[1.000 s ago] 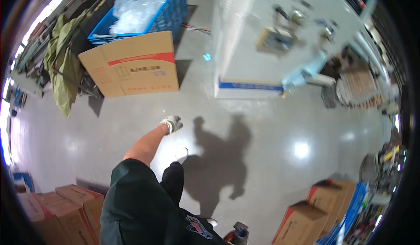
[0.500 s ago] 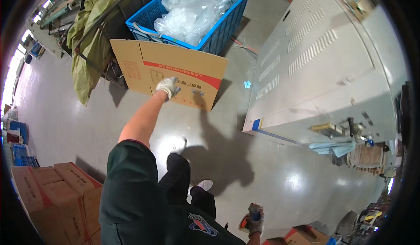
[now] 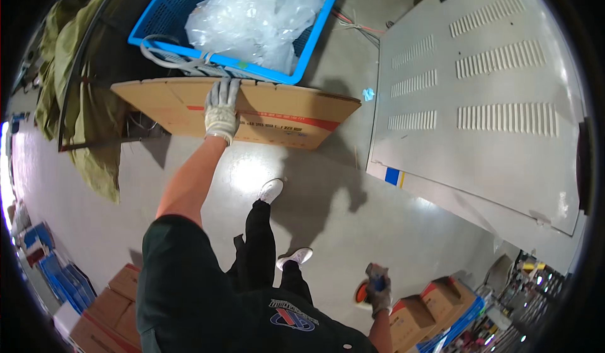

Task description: Operates an industrial rolling machine to remove finished plastic rolls and subsequently packs cylindrical tubes into cardboard boxes and seals them with tape.

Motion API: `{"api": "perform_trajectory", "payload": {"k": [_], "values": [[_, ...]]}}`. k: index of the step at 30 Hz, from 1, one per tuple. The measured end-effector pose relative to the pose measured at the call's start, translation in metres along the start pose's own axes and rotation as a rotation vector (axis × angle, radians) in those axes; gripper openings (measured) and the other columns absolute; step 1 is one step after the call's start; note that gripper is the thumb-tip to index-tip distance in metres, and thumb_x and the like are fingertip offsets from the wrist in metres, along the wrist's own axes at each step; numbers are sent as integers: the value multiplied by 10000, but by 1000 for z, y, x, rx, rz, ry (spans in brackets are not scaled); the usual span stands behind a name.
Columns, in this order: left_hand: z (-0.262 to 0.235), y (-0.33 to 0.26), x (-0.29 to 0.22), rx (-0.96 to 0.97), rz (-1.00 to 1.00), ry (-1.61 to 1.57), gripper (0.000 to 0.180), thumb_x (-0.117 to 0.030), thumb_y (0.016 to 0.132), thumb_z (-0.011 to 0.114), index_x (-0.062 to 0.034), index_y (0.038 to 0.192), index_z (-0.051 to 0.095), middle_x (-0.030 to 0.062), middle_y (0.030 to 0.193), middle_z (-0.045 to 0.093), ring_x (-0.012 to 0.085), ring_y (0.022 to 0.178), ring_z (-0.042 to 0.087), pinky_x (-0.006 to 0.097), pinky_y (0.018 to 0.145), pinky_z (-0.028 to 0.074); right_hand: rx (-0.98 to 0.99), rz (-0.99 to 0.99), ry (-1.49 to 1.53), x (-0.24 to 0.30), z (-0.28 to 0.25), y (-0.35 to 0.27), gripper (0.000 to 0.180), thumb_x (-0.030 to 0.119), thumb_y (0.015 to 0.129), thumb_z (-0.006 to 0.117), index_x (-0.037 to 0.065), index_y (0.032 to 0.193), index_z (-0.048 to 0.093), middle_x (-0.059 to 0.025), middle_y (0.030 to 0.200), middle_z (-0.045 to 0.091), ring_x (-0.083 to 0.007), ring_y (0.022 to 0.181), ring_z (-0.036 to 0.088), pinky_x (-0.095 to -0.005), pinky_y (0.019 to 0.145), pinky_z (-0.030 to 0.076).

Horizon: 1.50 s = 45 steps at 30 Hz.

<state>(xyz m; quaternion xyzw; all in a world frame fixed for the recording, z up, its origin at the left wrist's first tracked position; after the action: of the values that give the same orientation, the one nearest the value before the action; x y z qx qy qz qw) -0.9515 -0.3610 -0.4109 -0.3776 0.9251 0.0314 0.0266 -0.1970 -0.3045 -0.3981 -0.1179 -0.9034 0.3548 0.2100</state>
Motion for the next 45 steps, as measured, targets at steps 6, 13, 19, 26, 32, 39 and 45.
{"api": "perform_trajectory", "payload": {"k": [6, 13, 19, 26, 32, 39, 45], "values": [[-3, 14, -18, 287, -17, 9, 419, -161, 701, 659, -105, 1103, 558, 162, 1147, 552, 322, 1059, 517, 439, 939, 394, -51, -147, 80, 121, -9, 6, 717, 232, 665, 736, 96, 1295, 422, -99, 1151, 584, -227, 1030, 581, -318, 903, 454], [34, -21, 15, 643, 189, -454, 538, -253, 803, 623, -8, 1262, 488, 138, 1296, 514, 256, 1126, 533, 362, 953, 419, 39, 23, 95, 141, 3, -19, 722, 314, 628, 772, 173, 1269, 471, -98, 1018, 634, -227, 936, 607, -314, 842, 473], [95, -52, -39, 892, 678, 314, 641, -308, 754, 627, -76, 1326, 454, 93, 1360, 450, 278, 1316, 325, 437, 1078, 246, -103, 83, 330, 61, 6, -55, 848, 367, 592, 731, 146, 1342, 403, -166, 1070, 621, -330, 991, 600, -342, 869, 467], [25, -268, -308, 717, 1261, 393, 578, -339, 749, 627, -129, 1279, 526, 100, 1395, 386, 379, 1375, 124, 540, 1089, 109, -348, 85, 604, -131, -24, -117, 774, 320, 629, 734, 98, 1305, 431, -158, 1098, 606, -267, 1017, 592, -309, 903, 451], [-6, -475, -494, 558, 1707, 265, 551, -277, 714, 657, -115, 1232, 565, 131, 1340, 419, 373, 1339, 217, 561, 1058, 175, -524, 24, 947, -317, -44, -172, 766, 215, 648, 734, 98, 1328, 400, -90, 1068, 597, -226, 977, 591, -314, 877, 466], [11, -737, -694, 609, 1923, -53, 257, -308, 686, 694, -97, 826, 735, 105, 1373, 407, 387, 1316, 249, 585, 1056, 178, -699, -74, 1953, -452, -84, -260, 555, 236, 701, 676, 47, 1189, 492, -28, 830, 540, -117, 703, 539, -252, 650, 477], [4, -921, -718, 358, 2119, -118, 491, -346, 929, 365, -109, 1358, 350, 92, 1385, 413, 252, 1314, 308, 466, 1111, 148, -687, -260, 2076, -489, -99, -212, 734, 296, 795, 622, 53, 1401, 287, -84, 1268, 504, -189, 1153, 502, -290, 964, 421]]}}
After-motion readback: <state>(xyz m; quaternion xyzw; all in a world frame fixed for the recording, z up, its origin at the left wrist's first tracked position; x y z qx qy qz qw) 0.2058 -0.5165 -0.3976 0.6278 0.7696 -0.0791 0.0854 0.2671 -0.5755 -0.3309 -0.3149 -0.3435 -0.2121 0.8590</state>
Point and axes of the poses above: each hand's wrist, its own y-axis towards the middle knuckle, its own z-axis out of the palm, x = y × z, the point moved 9 cm from there along y, towards the middle knuckle
